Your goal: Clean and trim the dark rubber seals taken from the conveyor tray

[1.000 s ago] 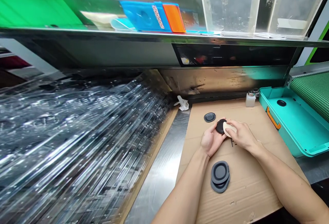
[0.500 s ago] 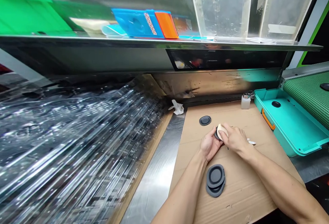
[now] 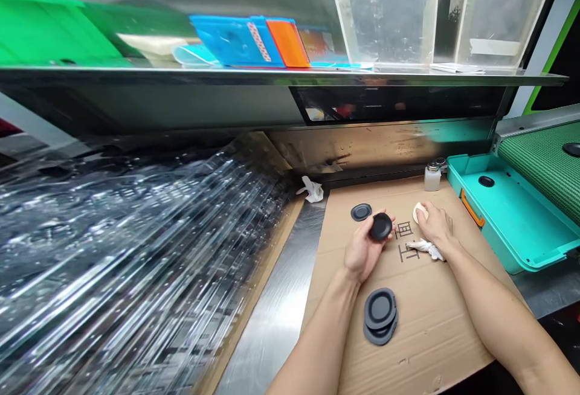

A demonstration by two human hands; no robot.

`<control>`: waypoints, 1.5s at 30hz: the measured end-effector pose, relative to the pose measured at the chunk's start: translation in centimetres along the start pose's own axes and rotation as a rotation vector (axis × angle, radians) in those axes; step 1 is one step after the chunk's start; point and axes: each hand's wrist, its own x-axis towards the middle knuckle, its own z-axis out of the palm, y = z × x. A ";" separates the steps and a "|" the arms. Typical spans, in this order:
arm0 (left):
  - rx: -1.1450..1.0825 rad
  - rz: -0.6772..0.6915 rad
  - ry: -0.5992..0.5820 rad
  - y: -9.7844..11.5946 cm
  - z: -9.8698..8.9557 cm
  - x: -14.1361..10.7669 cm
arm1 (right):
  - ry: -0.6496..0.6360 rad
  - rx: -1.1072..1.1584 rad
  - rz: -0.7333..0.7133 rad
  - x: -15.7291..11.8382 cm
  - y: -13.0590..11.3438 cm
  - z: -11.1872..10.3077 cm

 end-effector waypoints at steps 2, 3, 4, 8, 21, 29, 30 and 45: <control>0.280 0.241 0.039 -0.7 0.3 -0.3 | -0.002 -0.009 -0.007 0.0 0.0 0.2; 0.425 0.373 0.054 -1.0 0.4 -0.4 | 0.000 -0.011 -0.012 0.0 0.0 0.2; 0.560 0.494 0.061 -1.3 0.5 -0.5 | 0.001 -0.012 -0.018 0.0 -0.1 0.2; 0.882 0.764 0.027 -1.7 0.4 -0.9 | -0.005 -0.028 -0.018 0.0 -0.1 0.1; 0.600 0.335 0.102 -1.0 0.6 -1.0 | -0.011 -0.020 -0.012 0.1 -0.1 0.0; 1.178 0.356 0.261 -1.0 -3.1 0.6 | -0.023 -0.021 0.005 0.2 -0.1 0.1; 1.188 0.342 0.227 -0.9 -3.1 0.3 | -0.018 -0.020 0.003 0.2 -0.1 0.1; 1.682 0.309 0.098 5.0 -6.8 8.4 | -0.051 0.043 -0.017 -0.2 0.0 0.3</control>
